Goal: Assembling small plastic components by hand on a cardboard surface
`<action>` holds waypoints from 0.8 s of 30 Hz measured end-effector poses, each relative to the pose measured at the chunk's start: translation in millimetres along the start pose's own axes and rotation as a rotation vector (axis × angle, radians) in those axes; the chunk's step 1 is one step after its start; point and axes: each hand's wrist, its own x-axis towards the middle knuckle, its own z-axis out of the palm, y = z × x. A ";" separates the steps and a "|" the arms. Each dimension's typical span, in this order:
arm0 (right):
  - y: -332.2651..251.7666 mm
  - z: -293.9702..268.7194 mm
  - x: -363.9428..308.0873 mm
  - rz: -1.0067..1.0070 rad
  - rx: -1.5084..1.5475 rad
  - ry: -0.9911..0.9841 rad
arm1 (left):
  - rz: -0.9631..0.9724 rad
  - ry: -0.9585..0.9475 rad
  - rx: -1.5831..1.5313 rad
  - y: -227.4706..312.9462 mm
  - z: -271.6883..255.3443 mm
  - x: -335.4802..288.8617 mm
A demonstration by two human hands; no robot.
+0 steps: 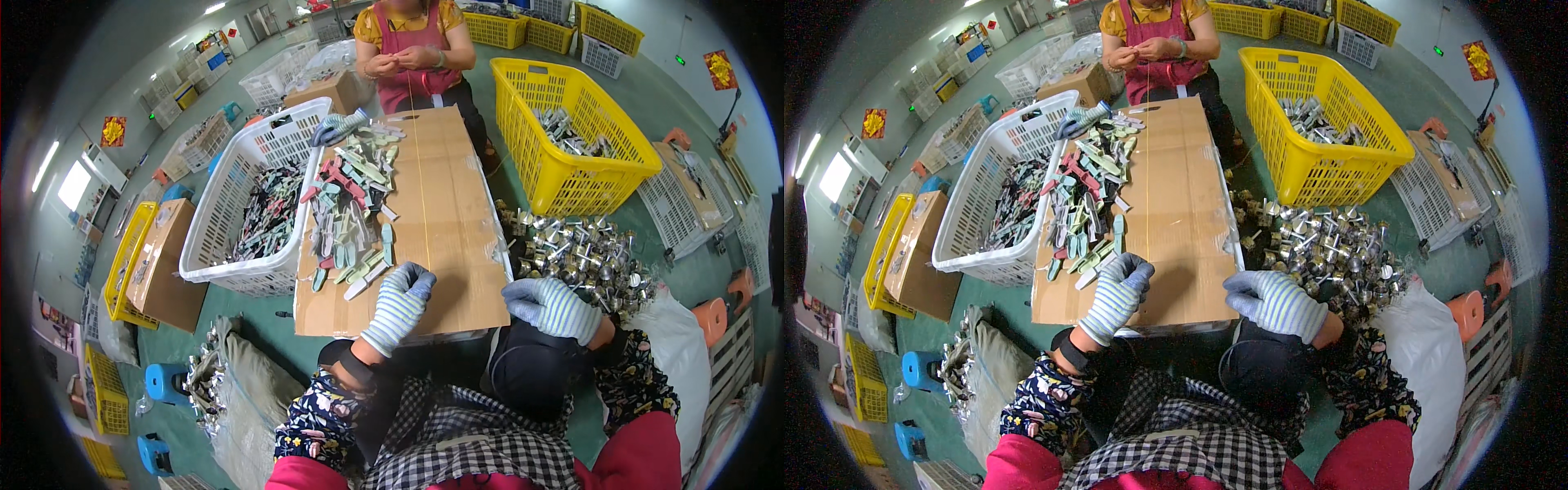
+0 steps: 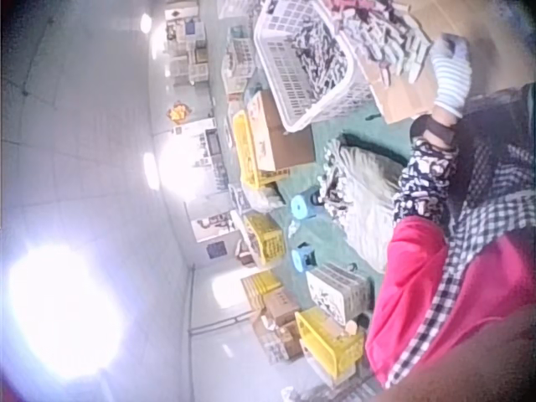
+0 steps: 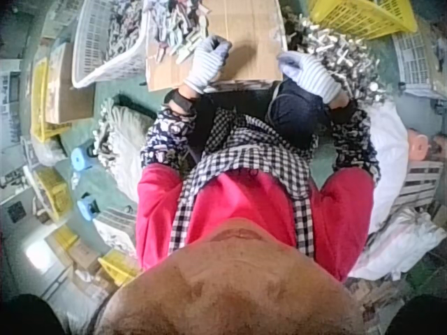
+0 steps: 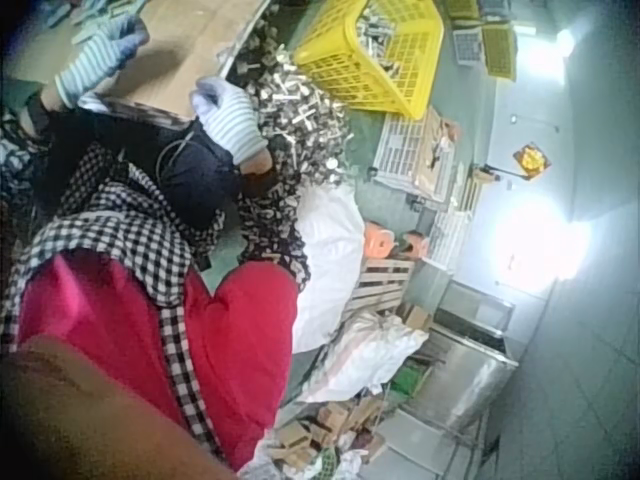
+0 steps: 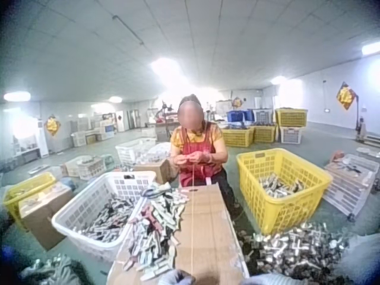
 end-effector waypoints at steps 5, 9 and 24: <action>2.1 -4.9 -4.3 -0.033 -0.033 -0.014 | -0.059 0.016 0.008 -9.7 3.7 -1.3; -0.6 -33.6 -14.7 -0.014 -0.086 -0.013 | -0.082 -0.002 0.000 -17.3 5.9 1.5; 20.1 -59.3 -51.0 0.054 -0.588 -0.013 | -0.052 -0.020 0.045 -48.3 13.3 5.6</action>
